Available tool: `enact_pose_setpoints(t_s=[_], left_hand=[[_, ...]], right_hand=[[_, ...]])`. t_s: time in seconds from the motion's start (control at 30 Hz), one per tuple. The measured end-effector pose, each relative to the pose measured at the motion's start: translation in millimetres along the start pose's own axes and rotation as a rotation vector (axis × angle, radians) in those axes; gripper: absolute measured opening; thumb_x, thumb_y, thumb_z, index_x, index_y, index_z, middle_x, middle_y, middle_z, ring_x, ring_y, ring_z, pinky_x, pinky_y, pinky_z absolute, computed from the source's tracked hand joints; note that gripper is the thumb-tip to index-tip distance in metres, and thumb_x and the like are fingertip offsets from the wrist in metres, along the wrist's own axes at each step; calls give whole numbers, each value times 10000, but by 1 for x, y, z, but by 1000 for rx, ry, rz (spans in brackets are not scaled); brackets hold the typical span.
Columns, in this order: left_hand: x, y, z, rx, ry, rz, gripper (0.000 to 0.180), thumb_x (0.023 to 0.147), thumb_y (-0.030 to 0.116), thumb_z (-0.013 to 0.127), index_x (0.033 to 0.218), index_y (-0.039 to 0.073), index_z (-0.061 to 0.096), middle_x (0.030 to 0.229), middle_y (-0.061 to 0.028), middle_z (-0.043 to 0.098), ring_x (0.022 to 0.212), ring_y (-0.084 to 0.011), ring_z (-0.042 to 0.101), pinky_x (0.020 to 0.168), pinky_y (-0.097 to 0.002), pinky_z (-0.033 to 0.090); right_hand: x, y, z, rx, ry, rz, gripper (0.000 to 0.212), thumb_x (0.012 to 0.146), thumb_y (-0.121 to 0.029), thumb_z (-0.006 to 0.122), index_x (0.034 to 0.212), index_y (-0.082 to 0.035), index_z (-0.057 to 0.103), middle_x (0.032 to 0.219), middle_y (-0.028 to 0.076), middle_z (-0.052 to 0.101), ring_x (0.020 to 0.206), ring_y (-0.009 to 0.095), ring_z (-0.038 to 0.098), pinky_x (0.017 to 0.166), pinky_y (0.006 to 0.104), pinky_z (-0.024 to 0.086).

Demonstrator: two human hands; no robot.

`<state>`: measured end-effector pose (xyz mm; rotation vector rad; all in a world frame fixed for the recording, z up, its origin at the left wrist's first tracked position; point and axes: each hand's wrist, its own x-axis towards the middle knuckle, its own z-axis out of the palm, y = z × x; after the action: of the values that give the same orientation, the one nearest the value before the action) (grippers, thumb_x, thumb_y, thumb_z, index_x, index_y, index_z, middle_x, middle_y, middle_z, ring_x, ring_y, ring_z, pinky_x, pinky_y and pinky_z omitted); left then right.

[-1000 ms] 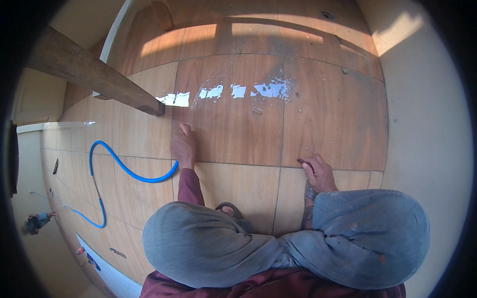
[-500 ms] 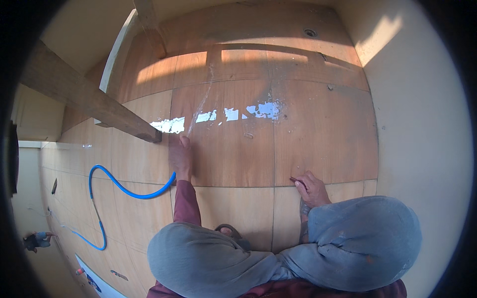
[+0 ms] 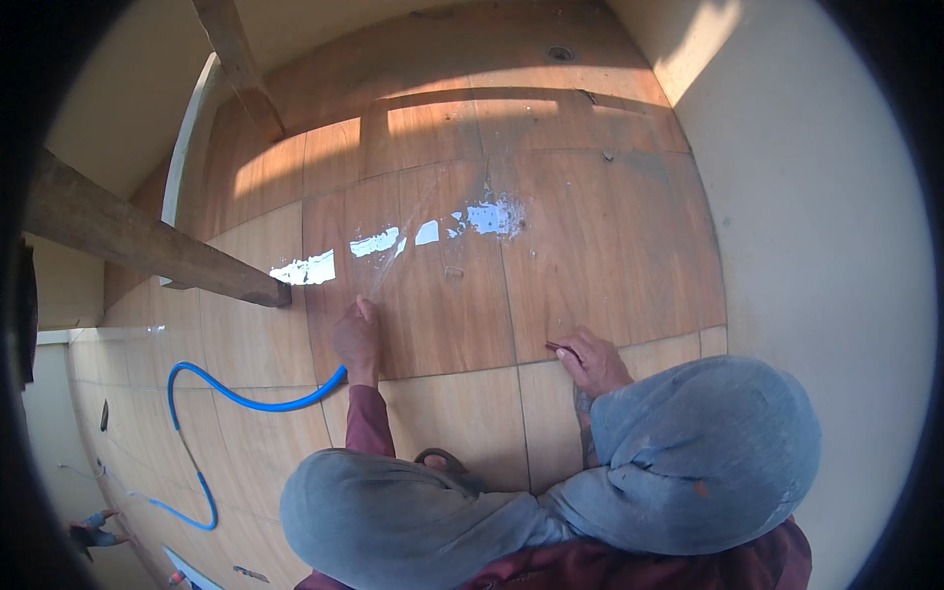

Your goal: The person sits on a tiled floor and uses a blue hose to spray water onto the surface. They then use a small tool to scrape and scrub the wet tiles, focusing on grout lines and a floor drain. The person repeatedly wets and scrubs the same area.

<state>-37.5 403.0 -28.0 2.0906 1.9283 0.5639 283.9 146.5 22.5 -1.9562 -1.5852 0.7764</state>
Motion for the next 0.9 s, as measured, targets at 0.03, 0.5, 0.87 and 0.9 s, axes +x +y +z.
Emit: enact_pose_setpoints(t_s=[0.03,0.5,0.87,0.9], left_hand=[[-7,-5,0,0,9,11,456,1040,362,472,804,80,740,728,-218,686,672,-435,682,606,-533,536],[-61,17,-1,-27,2,48,423,1017,303,544,700,68,696,637,-218,631,578,-423,645,522,-510,484],[-83,21,-17,-25,-72,-7,424,1024,324,544,716,81,703,652,-219,642,599,-436,646,545,-521,494],[-87,8,-21,15,-44,-59,432,1030,338,526,733,88,716,667,-220,651,621,-439,653,564,-528,501]], right_hand=[[1,-1,2,0,-8,10,175,1008,-197,615,1089,-62,692,933,140,594,826,344,638,722,433,515],[-2,10,5,11,30,-30,129,989,-149,638,1061,-46,667,913,144,575,788,340,633,683,432,506],[4,3,5,67,7,-5,170,999,-173,632,1076,-25,667,924,158,574,807,352,635,700,438,497],[5,3,5,61,25,-21,162,994,-157,639,1076,-22,672,918,155,575,795,342,632,690,422,494]])
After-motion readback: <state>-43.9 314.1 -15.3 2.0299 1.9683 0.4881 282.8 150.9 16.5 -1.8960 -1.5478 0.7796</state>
